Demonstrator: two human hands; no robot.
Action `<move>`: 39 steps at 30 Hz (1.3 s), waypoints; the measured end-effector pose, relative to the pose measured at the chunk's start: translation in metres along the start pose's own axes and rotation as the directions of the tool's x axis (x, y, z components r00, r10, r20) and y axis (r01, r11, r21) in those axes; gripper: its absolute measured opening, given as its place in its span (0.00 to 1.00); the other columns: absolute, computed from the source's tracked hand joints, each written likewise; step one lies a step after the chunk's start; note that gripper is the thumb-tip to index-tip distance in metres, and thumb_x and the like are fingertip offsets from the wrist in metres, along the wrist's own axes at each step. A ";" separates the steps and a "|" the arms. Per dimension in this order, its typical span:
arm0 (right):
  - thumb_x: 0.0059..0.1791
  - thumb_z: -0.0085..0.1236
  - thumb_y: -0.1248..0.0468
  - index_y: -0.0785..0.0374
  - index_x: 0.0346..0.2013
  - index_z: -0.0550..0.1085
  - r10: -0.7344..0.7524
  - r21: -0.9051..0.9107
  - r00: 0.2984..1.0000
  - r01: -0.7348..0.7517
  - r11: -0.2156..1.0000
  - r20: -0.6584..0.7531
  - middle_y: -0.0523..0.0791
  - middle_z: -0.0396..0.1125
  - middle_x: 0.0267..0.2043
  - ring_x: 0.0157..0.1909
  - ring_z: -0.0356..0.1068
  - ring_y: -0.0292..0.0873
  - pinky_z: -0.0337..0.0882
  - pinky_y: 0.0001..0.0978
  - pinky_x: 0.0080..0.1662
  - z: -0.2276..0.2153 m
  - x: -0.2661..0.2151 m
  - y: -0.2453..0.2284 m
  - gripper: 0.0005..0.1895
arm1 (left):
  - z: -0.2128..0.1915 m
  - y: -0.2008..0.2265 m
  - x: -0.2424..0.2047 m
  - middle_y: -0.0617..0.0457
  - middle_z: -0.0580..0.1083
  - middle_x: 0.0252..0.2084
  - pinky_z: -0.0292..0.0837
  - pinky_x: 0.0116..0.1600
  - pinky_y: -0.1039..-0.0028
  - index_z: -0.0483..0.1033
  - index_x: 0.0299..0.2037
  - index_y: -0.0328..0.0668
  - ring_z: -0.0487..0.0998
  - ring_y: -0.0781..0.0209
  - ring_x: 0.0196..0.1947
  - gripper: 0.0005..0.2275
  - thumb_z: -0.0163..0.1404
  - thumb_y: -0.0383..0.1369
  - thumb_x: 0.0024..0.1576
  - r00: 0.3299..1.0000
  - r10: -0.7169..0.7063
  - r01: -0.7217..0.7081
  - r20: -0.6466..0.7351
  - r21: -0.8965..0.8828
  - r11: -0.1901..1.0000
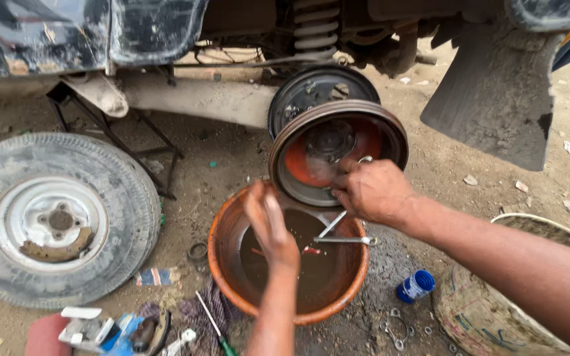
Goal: The person cleans and lubricates a brake drum. They sand the inner surface of the drum with sandpaper, apply a blue liquid from a small container, and wipe the components with a cloth.
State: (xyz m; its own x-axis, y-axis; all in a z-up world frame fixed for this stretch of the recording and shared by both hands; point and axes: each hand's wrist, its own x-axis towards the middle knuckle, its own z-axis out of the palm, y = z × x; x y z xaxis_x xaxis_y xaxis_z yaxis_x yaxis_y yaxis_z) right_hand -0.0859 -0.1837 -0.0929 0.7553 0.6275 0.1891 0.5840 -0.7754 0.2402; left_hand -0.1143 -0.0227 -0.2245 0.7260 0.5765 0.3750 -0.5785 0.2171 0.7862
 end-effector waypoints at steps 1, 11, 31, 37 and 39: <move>0.48 0.55 0.54 0.55 0.33 0.81 -0.006 -0.015 1.000 0.006 1.000 0.021 0.49 0.71 0.42 0.36 0.75 0.53 0.76 0.47 0.39 0.003 -0.006 -0.002 0.11 | 0.003 0.018 0.030 0.40 0.63 0.74 0.52 0.78 0.61 0.59 0.71 0.34 0.62 0.50 0.75 0.24 0.44 0.41 0.69 0.970 0.207 -0.211 0.129 0.020 0.977; 0.45 0.55 0.57 0.58 0.29 0.80 -0.012 -0.102 1.000 0.011 0.995 -0.008 0.48 0.72 0.43 0.38 0.76 0.51 0.76 0.45 0.40 0.002 0.005 -0.003 0.10 | 0.110 0.138 0.133 0.48 0.81 0.46 0.72 0.53 0.60 0.79 0.50 0.49 0.80 0.47 0.49 0.15 0.58 0.42 0.56 0.450 -0.115 -0.706 0.886 0.431 0.562; 0.50 0.52 0.53 0.56 0.42 0.79 -0.302 -0.009 0.952 0.302 0.953 -0.051 0.47 0.70 0.41 0.33 0.74 0.48 0.75 0.46 0.39 0.012 -0.021 -0.036 0.14 | 0.076 0.126 0.175 0.49 0.82 0.47 0.77 0.51 0.67 0.79 0.50 0.48 0.83 0.52 0.46 0.07 0.52 0.35 0.66 0.582 0.160 -0.707 0.797 0.399 0.584; 0.48 0.50 0.56 0.53 0.64 0.69 -0.461 -0.013 0.885 0.461 0.887 -0.059 0.47 0.68 0.53 0.45 0.75 0.51 0.73 0.52 0.50 0.033 -0.022 -0.056 0.28 | 0.049 0.184 0.170 0.41 0.78 0.49 0.77 0.48 0.57 0.70 0.59 0.41 0.81 0.41 0.44 0.23 0.44 0.21 0.51 0.223 0.382 -0.916 0.897 0.059 0.396; 0.57 0.46 0.52 0.51 0.72 0.62 -0.343 0.234 0.833 0.263 0.936 0.433 0.49 0.63 0.64 0.48 0.73 0.57 0.71 0.55 0.53 0.021 -0.025 -0.049 0.28 | 0.019 0.174 0.138 0.50 0.80 0.40 0.81 0.47 0.61 0.72 0.56 0.47 0.86 0.52 0.40 0.11 0.46 0.27 0.64 0.501 0.172 -0.704 0.848 0.284 0.651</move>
State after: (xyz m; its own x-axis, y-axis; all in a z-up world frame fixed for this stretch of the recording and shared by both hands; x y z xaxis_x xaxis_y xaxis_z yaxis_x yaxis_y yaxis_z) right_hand -0.1275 -0.1625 -0.1293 0.5582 0.7579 -0.3375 0.8149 -0.5773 0.0515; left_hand -0.1076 0.0801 -0.0264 0.5797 -0.3423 0.7395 -0.7821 -0.4884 0.3870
